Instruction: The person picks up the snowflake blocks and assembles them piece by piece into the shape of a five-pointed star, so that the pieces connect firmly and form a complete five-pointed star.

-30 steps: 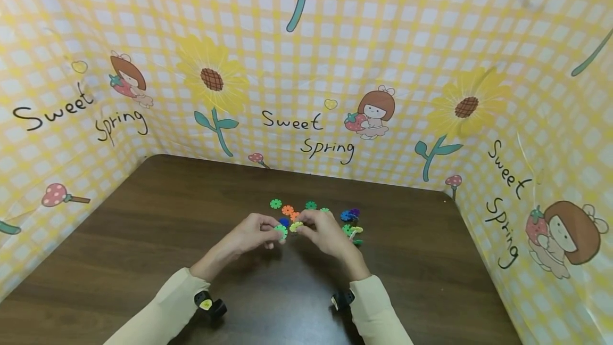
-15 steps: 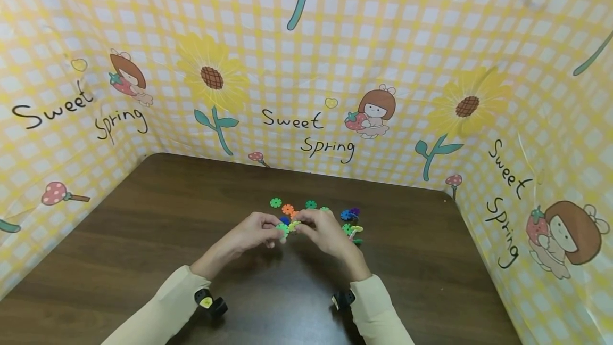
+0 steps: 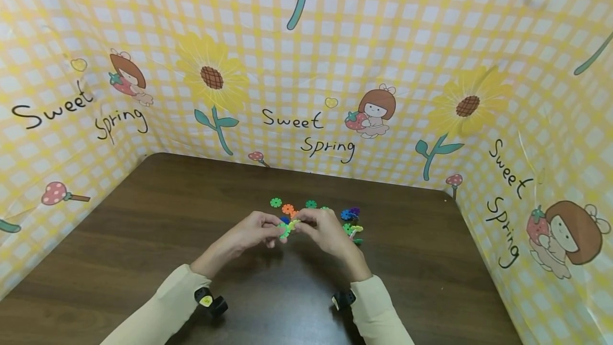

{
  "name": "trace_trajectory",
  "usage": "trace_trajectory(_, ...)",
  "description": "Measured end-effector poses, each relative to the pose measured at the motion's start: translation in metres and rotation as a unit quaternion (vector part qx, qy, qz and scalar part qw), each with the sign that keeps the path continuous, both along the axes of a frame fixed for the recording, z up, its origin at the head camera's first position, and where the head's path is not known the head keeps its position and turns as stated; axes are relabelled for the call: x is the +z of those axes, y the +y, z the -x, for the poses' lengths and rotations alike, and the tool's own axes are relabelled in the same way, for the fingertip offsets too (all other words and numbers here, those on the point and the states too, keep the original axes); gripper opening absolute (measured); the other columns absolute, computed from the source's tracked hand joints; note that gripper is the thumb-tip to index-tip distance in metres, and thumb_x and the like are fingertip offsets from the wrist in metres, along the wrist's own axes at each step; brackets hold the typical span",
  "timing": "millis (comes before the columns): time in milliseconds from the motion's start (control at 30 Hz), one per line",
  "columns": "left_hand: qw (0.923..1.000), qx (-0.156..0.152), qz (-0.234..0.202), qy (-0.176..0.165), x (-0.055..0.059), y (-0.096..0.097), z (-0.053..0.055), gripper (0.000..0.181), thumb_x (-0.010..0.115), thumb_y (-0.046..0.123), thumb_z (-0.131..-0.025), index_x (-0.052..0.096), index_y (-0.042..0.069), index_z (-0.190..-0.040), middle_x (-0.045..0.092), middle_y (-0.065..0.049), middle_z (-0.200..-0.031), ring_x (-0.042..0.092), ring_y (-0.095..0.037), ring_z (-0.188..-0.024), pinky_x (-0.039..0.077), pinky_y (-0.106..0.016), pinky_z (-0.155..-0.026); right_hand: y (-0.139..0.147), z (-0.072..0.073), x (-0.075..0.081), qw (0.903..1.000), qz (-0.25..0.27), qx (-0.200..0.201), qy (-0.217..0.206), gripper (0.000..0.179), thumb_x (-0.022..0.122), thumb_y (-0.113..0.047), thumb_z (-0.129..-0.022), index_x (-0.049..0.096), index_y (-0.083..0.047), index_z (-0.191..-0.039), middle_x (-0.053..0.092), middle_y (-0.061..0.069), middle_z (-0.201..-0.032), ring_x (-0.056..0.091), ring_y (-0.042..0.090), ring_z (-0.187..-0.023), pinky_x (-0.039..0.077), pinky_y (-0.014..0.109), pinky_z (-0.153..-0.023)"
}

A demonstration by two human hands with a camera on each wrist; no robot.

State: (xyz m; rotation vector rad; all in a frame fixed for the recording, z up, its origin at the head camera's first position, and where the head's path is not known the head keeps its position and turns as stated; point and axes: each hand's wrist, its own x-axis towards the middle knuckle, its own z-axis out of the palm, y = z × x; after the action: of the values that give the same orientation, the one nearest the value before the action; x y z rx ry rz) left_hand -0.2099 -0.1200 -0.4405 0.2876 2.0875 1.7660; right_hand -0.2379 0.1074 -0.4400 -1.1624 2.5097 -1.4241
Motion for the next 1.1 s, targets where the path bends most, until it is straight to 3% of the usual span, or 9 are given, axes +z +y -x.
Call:
trace_trajectory(200, 0.9996, -0.008, -0.024, -0.015, 0.003, 0.0, 0.001, 0.019, 0.061, 0.008, -0.1, 0.06, -0.005, -0.113, 0.074, -0.015, -0.087, 0.06, -0.01, -0.063, 0.051, -0.029, -0.067, -0.002, -0.002, 0.001, 1.0, 0.003, -0.003, 0.004, 0.011, 0.064, 0.002, -0.095, 0.072, 0.001, -0.103, 0.074, 0.014, -0.091, 0.073, 0.031, -0.083, 0.059, 0.038, -0.073)
trace_trajectory(467, 0.9994, -0.003, -0.031, -0.015, 0.007, 0.0, 0.002, 0.021, 0.061, 0.007, -0.1, 0.057, -0.007, -0.115, 0.074, -0.017, -0.089, 0.063, -0.012, -0.066, 0.054, -0.038, -0.073, -0.005, -0.002, 0.005, 0.999, 0.009, 0.01, 0.042, 0.01, 0.066, -0.006, -0.096, 0.074, -0.007, -0.101, 0.075, 0.002, -0.091, 0.073, 0.027, -0.08, 0.058, 0.027, -0.067)
trace_trajectory(733, 0.9987, -0.012, -0.042, -0.028, 0.004, -0.005, 0.0, 0.029, 0.061, 0.015, -0.101, 0.054, -0.006, -0.12, 0.075, -0.013, -0.09, 0.067, -0.013, -0.069, 0.055, -0.038, -0.078, -0.012, 0.01, -0.001, 1.0, -0.007, 0.004, 0.003, 0.012, 0.065, -0.014, -0.098, 0.073, -0.009, -0.105, 0.074, 0.0, -0.094, 0.072, 0.028, -0.082, 0.057, 0.028, -0.069)
trace_trajectory(900, 0.9983, -0.013, -0.046, -0.034, 0.004, -0.009, -0.001, 0.027, 0.063, 0.014, -0.099, 0.051, -0.002, -0.117, 0.075, -0.013, -0.088, 0.067, -0.014, -0.069, 0.055, -0.045, -0.081, -0.017, 0.02, -0.008, 0.9992, -0.037, 0.011, -0.009, 0.012, 0.066, -0.015, -0.098, 0.072, -0.011, -0.107, 0.074, 0.001, -0.095, 0.071, 0.021, -0.081, 0.057, 0.028, -0.07)
trace_trajectory(1100, 0.9982, -0.003, -0.047, -0.038, 0.003, -0.016, -0.003, 0.027, 0.063, 0.01, -0.098, 0.047, -0.002, -0.117, 0.075, -0.015, -0.091, 0.067, -0.014, -0.069, 0.056, -0.042, -0.079, -0.02, 0.033, -0.018, 0.9928, -0.12, -0.007, -0.002, 0.013, 0.069, -0.01, -0.095, 0.072, -0.007, -0.108, 0.073, 0.003, -0.095, 0.069, 0.016, -0.082, 0.055, 0.027, -0.071)
